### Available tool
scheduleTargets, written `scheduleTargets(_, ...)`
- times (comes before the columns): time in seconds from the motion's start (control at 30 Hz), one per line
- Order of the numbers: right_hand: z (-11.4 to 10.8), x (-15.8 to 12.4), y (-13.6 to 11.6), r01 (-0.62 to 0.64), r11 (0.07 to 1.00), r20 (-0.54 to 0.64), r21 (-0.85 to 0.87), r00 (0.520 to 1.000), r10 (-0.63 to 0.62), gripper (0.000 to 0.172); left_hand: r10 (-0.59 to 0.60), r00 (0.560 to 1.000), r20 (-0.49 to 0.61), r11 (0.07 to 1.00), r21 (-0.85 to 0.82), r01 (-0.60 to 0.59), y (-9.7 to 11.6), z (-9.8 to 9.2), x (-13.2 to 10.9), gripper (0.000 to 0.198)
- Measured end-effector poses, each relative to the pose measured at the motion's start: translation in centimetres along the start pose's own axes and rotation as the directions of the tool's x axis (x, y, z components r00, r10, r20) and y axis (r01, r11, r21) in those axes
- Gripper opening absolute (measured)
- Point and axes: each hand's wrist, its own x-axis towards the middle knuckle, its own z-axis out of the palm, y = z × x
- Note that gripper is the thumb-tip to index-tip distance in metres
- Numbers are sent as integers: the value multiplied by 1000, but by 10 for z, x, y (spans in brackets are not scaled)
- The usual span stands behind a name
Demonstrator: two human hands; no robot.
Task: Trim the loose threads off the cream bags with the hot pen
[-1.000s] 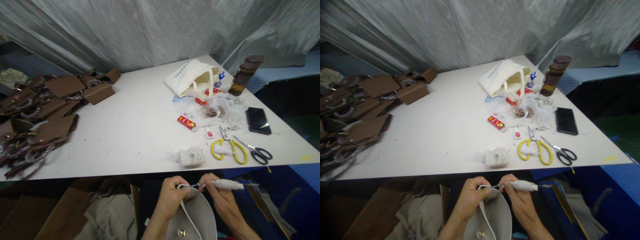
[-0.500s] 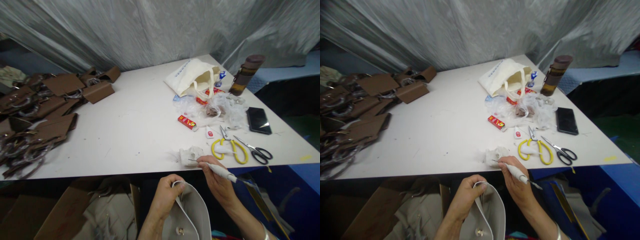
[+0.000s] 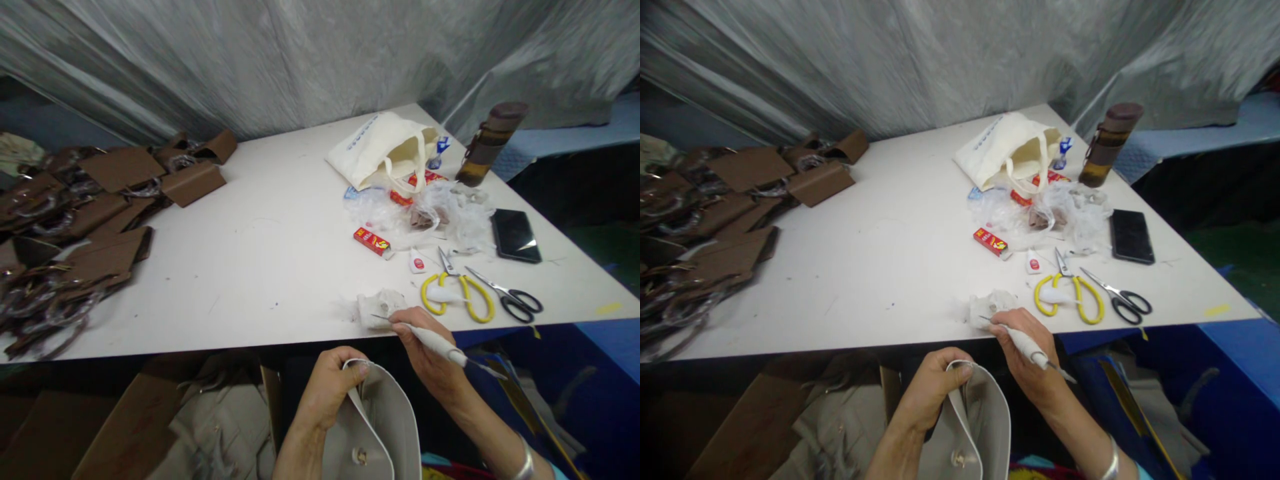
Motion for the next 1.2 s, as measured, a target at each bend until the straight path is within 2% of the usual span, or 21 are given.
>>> scheduleTargets(0.07, -3, -7, -3, -99, 986, 28, 133, 995, 96, 23, -4, 1000, 15, 1000, -15, 4, -4, -1, 2, 33)
scheduleTargets(0.13, -6, -15, -6, -199, 951, 104, 235, 978, 179, 30, -13, 1000, 26, 1000, -27, 14, -8, -2, 4, 35)
scheduleTargets(0.23, -7, -25, -6, -280, 917, 186, 285, 954, 233, 35, -23, 999, 25, 999, -35, 24, -9, -1, 4, 37)
scheduleTargets(0.37, -6, -32, -5, -323, 896, 202, 306, 941, 271, 37, -37, 999, 19, 998, -43, 38, -5, 2, 2, 37)
scheduleTargets(0.6, -5, -30, -6, -328, 892, 224, 311, 937, 267, 38, -30, 999, 22, 1000, -7, 30, 3, 4, -4, 34)
scheduleTargets(0.8, -2, -29, -9, -340, 886, 235, 315, 932, 275, 39, -21, 1000, 17, 1000, -7, 21, -7, 4, -1, 35)
scheduleTargets(1.03, 4, -36, -4, -322, 911, 217, 259, 938, 271, 37, -1, 1000, -8, 1000, 10, 1, -14, 5, 1, 28)
scheduleTargets(1.13, 2, -41, 1, -273, 918, 239, 287, 949, 208, 35, 3, 1000, -10, 1000, -13, -3, -13, 6, -1, 26)
scheduleTargets(1.2, -4, -44, 3, -156, 947, 288, 281, 955, 72, 33, 14, 1000, -11, 999, -39, -15, -11, 7, -2, 27)
